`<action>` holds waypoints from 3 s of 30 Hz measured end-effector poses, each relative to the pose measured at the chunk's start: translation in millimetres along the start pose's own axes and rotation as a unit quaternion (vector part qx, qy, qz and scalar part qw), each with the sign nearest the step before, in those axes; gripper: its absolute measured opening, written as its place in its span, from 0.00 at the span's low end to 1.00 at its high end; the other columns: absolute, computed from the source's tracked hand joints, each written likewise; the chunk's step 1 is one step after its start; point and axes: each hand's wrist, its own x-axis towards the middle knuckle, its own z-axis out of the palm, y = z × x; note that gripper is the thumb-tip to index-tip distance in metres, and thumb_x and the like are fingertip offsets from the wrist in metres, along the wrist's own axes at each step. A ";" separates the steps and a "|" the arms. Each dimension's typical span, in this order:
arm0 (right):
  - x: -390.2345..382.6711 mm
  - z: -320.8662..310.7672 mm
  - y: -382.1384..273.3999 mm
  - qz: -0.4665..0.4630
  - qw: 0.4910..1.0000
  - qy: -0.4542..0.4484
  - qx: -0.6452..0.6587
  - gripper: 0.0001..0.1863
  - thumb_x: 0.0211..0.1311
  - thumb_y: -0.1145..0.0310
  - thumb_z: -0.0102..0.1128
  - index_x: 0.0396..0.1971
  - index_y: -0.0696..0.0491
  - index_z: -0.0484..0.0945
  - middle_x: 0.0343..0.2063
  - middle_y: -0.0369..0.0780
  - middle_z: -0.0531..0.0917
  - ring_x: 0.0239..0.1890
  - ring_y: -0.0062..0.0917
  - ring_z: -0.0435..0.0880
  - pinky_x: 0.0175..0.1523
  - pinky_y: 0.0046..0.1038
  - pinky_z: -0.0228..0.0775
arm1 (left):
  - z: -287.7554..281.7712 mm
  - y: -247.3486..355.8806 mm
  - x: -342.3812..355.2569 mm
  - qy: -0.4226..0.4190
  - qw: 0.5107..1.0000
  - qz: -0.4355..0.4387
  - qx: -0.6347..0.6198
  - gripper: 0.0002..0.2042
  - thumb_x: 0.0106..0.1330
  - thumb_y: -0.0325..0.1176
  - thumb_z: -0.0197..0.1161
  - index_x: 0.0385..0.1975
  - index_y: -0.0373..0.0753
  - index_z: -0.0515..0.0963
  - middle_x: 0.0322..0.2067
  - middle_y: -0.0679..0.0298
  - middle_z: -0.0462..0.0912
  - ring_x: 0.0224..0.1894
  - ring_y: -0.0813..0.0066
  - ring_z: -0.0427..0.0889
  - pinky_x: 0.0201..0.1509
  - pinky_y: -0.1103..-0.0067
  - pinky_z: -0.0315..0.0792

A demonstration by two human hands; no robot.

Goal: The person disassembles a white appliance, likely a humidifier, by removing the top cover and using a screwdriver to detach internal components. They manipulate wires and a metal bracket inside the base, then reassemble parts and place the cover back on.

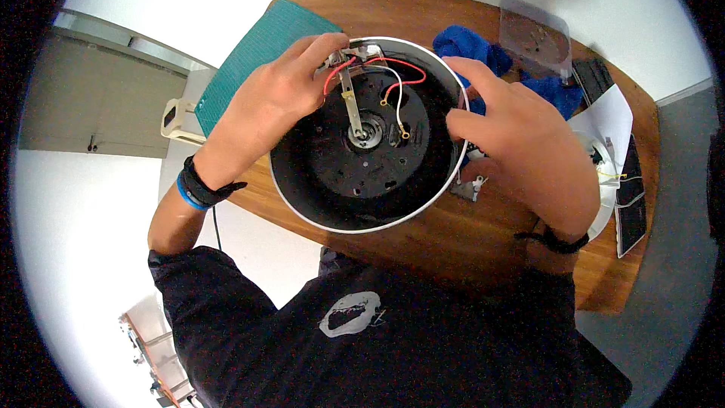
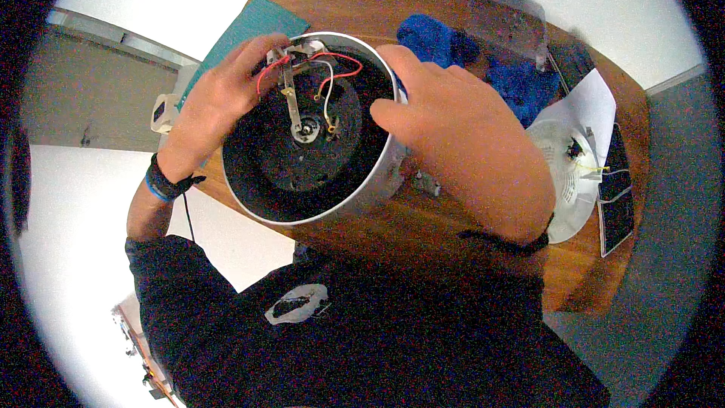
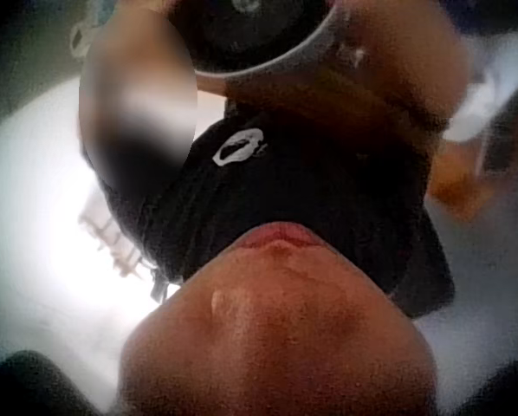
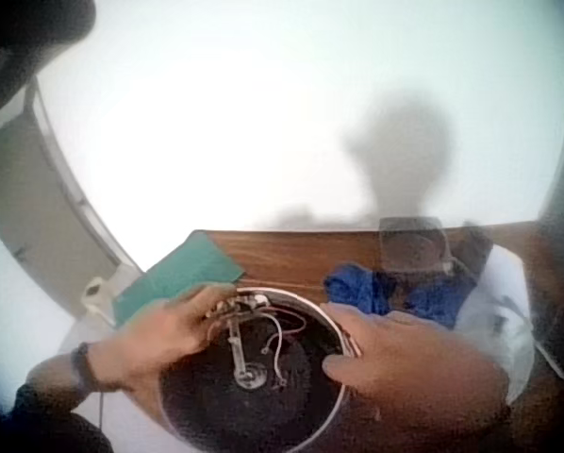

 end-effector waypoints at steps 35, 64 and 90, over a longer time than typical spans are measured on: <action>-4.3 18.9 -13.9 0.014 0.999 0.029 0.004 0.29 0.39 0.73 0.86 0.42 0.57 0.78 0.70 0.52 0.71 0.53 0.52 0.86 0.57 0.46 0.81 | 26.7 -36.7 -3.5 0.090 0.975 -0.025 -0.203 0.13 0.72 0.31 0.72 0.51 0.36 0.80 0.51 0.53 0.84 0.52 0.54 0.88 0.51 0.68 0.85; -9.1 41.2 50.3 -0.025 0.994 0.084 0.072 0.42 0.48 0.81 0.78 0.67 0.47 0.77 0.81 0.41 0.64 0.67 0.42 0.82 0.71 0.41 0.78 | 14.3 -19.5 -28.8 -0.133 0.841 -0.229 -0.471 0.27 0.78 0.25 0.48 0.76 0.40 0.60 0.41 0.64 0.82 0.36 0.80 0.83 0.37 0.78 0.83; 12.0 59.2 56.2 0.036 0.948 0.057 0.311 0.45 0.61 0.73 0.78 0.78 0.42 0.69 0.83 0.46 0.55 0.83 0.45 0.58 0.82 0.39 0.61 | 21.1 -34.0 -34.1 -0.061 0.693 -0.293 -0.656 0.29 0.86 0.46 0.54 0.79 0.42 0.59 0.63 0.55 0.81 0.56 0.59 0.90 0.59 0.65 0.88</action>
